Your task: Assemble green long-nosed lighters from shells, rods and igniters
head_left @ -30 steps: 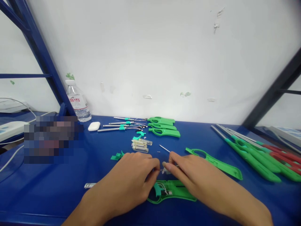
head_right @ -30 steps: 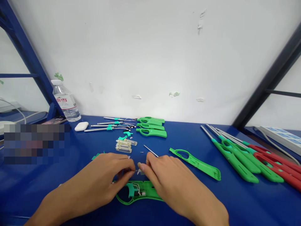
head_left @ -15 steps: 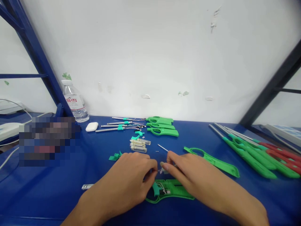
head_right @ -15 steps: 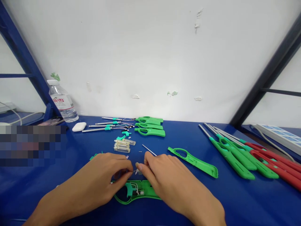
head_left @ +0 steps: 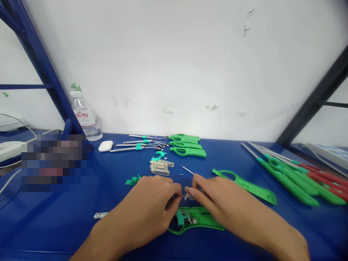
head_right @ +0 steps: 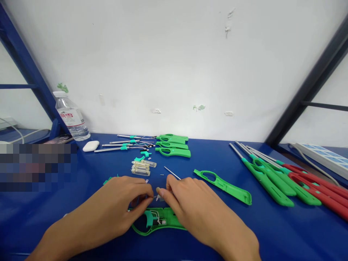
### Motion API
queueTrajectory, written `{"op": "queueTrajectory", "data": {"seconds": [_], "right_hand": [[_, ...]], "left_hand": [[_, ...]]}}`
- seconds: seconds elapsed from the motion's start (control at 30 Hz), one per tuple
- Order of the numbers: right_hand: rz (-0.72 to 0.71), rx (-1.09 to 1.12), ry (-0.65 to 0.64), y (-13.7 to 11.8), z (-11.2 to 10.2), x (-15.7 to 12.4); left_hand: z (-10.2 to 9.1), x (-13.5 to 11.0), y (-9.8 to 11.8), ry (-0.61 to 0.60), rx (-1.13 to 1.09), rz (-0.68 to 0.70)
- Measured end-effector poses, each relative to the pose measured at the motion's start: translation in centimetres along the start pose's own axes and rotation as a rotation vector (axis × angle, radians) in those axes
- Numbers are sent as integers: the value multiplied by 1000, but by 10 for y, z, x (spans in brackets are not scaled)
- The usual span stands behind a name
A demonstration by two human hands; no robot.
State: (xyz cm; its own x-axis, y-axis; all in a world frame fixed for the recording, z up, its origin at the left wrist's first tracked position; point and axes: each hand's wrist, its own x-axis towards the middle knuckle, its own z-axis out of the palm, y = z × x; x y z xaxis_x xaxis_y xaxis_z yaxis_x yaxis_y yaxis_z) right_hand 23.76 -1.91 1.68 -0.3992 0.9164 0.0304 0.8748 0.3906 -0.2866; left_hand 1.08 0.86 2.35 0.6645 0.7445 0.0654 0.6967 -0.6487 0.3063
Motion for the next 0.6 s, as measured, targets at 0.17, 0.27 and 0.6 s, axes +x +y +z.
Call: {"op": "queueTrajectory", "data": {"seconds": [0.17,0.27,0.6], "right_hand": [[1,-18,16,1,0,2],[-14,-34,24,1,2,1],[-87,-51,65,3,3,-1]], "left_hand": [[0,1,0,17,-3,8],[0,2,1,17,-7,7],[3,-1,-2,18,-55,29]]}}
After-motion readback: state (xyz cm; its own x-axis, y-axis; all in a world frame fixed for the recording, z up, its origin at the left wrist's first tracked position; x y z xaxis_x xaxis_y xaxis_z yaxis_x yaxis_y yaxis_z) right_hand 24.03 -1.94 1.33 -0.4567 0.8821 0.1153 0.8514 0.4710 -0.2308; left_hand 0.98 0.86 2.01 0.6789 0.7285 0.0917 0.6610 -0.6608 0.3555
